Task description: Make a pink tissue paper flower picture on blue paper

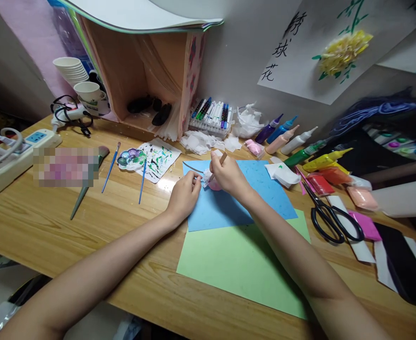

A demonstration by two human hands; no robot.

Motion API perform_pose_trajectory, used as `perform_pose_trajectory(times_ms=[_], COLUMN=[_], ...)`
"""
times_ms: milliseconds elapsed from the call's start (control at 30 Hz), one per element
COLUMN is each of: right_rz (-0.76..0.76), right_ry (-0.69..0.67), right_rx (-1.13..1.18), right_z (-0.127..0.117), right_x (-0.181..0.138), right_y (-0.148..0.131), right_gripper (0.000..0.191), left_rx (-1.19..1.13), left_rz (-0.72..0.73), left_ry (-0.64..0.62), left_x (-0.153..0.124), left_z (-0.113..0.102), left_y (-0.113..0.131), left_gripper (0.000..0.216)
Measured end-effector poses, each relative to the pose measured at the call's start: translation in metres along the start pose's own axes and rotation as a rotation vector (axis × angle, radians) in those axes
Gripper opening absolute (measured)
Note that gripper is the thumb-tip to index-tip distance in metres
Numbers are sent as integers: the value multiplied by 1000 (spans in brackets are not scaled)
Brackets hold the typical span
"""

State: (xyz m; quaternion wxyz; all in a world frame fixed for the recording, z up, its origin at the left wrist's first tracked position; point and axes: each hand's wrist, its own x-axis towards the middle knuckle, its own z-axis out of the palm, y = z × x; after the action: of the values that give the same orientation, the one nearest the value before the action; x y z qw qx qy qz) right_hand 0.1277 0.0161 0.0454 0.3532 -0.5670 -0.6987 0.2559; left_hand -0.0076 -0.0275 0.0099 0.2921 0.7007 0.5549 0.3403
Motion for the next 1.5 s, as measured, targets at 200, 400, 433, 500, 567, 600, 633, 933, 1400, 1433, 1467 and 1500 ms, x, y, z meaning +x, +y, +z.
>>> perform_pose_trajectory(times_ms=[200, 400, 433, 500, 567, 600, 633, 933, 1400, 1433, 1467, 1500], right_rz=[43, 41, 45, 48, 47, 46, 44, 62, 303, 310, 308, 299], right_ry=[-18, -27, -28, -32, -42, -46, -49, 21, 140, 143, 143, 141], right_rx=[121, 135, 133, 132, 125, 121, 116, 125, 281, 274, 261, 237], right_z=[-9, -11, -11, -11, -11, -12, -12, -7, 0, 0, 0, 1], right_x=[-8, -11, -11, -12, -12, -13, -13, -12, -8, -7, -7, -6], right_y=[1, 4, 4, 3, 1, 0, -1, 2, 6, 5, 4, 4], right_gripper=[57, 56, 56, 55, 55, 54, 54, 55, 50, 49, 49, 49], left_rx=[4, -1, -2, -3, -3, -2, 0, 31, 72, 77, 80, 81], left_rz=[-23, -27, -26, -25, -26, -26, -26, -27, 2, 7, 9, 10], left_ry=[-6, -9, -9, -9, -10, -9, -9, -5, -11, -10, -9, -8], left_x=[0, 0, 0, 0, 0, 0, 1, 1, 1, 1, 1, 1], left_z=[0, 1, 1, 1, 1, 1, 1, 0, 2, 2, 2, 2], left_y=[0, 1, 1, 1, 0, 0, 0, 0, -2, -2, -2, -1], left_gripper=[16, 17, 18, 18, 18, 17, 17, 17, 20, 19, 19, 19])
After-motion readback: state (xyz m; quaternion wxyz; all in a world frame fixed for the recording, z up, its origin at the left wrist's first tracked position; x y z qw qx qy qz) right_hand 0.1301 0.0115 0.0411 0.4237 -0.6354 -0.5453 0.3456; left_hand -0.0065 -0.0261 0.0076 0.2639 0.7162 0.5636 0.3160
